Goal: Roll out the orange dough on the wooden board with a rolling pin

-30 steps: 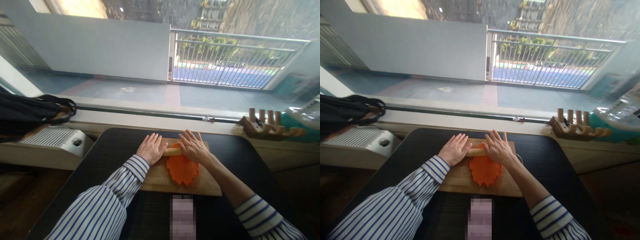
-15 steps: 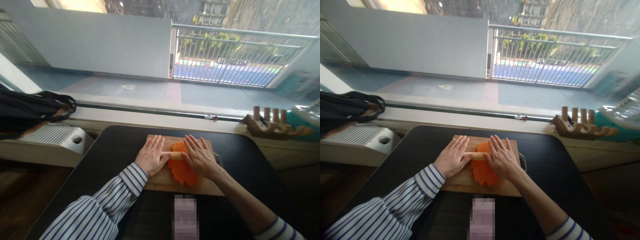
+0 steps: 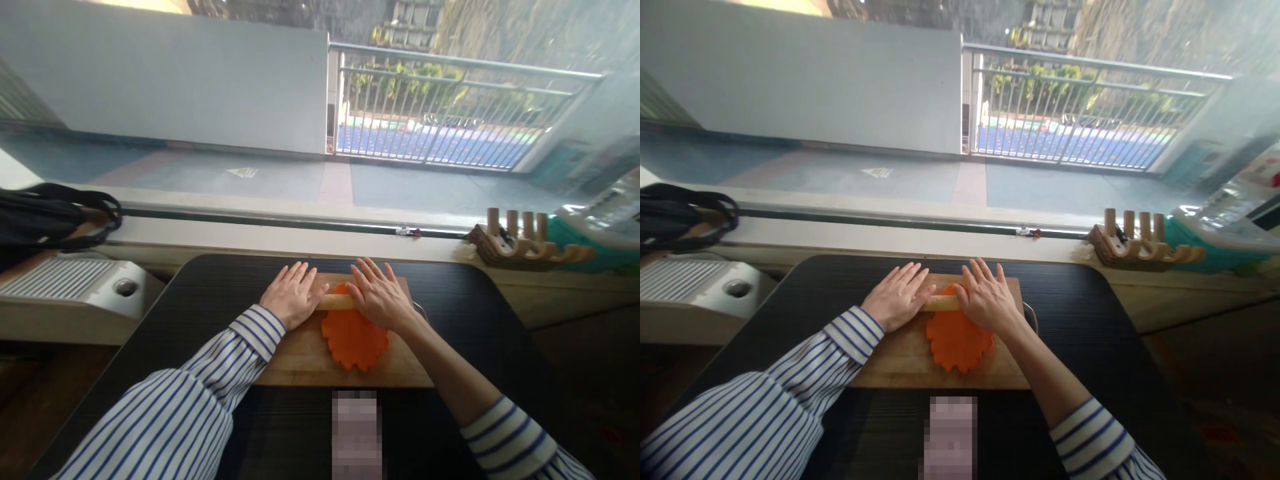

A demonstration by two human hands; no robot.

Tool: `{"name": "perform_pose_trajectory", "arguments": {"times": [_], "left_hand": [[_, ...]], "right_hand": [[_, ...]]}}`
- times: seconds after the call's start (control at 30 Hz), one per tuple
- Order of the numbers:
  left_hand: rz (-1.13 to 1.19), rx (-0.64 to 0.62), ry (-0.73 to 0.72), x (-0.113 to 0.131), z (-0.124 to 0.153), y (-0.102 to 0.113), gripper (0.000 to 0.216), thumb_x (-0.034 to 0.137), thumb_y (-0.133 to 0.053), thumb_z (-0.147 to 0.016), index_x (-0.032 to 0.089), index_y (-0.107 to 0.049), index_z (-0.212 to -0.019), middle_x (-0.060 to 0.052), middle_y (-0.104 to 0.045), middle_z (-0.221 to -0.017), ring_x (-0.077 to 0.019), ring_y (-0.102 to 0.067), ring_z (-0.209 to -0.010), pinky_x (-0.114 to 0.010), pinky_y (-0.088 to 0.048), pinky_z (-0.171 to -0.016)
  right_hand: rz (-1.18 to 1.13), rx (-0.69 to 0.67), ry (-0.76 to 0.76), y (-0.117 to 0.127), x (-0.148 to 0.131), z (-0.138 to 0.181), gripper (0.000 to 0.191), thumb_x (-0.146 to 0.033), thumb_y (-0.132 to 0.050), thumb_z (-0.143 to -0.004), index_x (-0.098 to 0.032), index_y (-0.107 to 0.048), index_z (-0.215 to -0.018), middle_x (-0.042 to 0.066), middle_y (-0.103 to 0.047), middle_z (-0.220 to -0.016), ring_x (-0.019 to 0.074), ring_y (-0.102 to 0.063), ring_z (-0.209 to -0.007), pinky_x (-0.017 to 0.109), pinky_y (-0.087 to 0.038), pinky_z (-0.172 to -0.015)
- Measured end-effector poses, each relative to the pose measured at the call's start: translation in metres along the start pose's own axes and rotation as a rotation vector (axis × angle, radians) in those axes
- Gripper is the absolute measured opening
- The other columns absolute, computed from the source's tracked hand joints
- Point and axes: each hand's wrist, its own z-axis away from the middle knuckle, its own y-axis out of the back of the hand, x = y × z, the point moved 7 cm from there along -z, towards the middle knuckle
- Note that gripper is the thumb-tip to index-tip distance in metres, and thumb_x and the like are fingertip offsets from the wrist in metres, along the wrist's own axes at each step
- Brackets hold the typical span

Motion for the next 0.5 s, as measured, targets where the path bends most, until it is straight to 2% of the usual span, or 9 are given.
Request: {"name": "perform_pose_trajectory", "arguments": {"times": [0.1, 0.27, 0.37, 0.5], "left_hand": [[-0.032, 0.1, -0.081, 0.01, 0.023, 0.004, 0.077, 0.059, -0.015, -0.094, 0.002, -0.04, -0.14, -0.02, -0.043, -0.144, -0.0296, -0.035, -0.137, -0.048, -0.026, -0.114], [-0.083, 0.245, -0.204, 0.023, 0.057, 0.008, 0.079, 0.061, -0.024, -0.092, 0.001, -0.04, -0.139, -0.021, -0.04, -0.145, -0.0309, -0.034, -0.137, -0.047, -0.029, -0.112], [-0.094, 0.242, -0.191, 0.022, 0.055, 0.009, 0.079, 0.062, -0.023, -0.092, 0.001, -0.039, -0.14, -0.021, -0.038, -0.146, -0.0306, -0.032, -0.138, -0.047, -0.028, -0.113], [-0.082, 0.157, -0.108, 0.014, 0.028, 0.008, 0.08, 0.063, -0.016, -0.092, 0.002, -0.039, -0.14, -0.02, -0.04, -0.146, -0.0292, -0.032, -0.138, -0.047, -0.025, -0.114]], "right_hand": [[0.019, 0.062, 0.038, 0.001, -0.01, 0.025, 0.058, -0.045, -0.021, -0.099, -0.011, -0.038, -0.143, 0.015, -0.03, -0.151, 0.0255, -0.019, -0.143, 0.054, -0.013, -0.115], [0.024, 0.151, 0.142, 0.0, -0.024, 0.057, 0.056, -0.042, -0.027, -0.099, -0.008, -0.038, -0.142, 0.014, -0.03, -0.151, 0.0261, -0.017, -0.143, 0.053, -0.008, -0.116], [0.031, 0.149, 0.131, -0.001, -0.022, 0.057, 0.057, -0.043, -0.025, -0.099, -0.008, -0.038, -0.142, 0.014, -0.029, -0.151, 0.0255, -0.017, -0.143, 0.052, -0.008, -0.116], [0.022, 0.064, 0.065, -0.001, -0.011, 0.034, 0.058, -0.045, -0.021, -0.099, -0.011, -0.039, -0.142, 0.014, -0.029, -0.152, 0.0248, -0.02, -0.143, 0.052, -0.013, -0.115]]}}
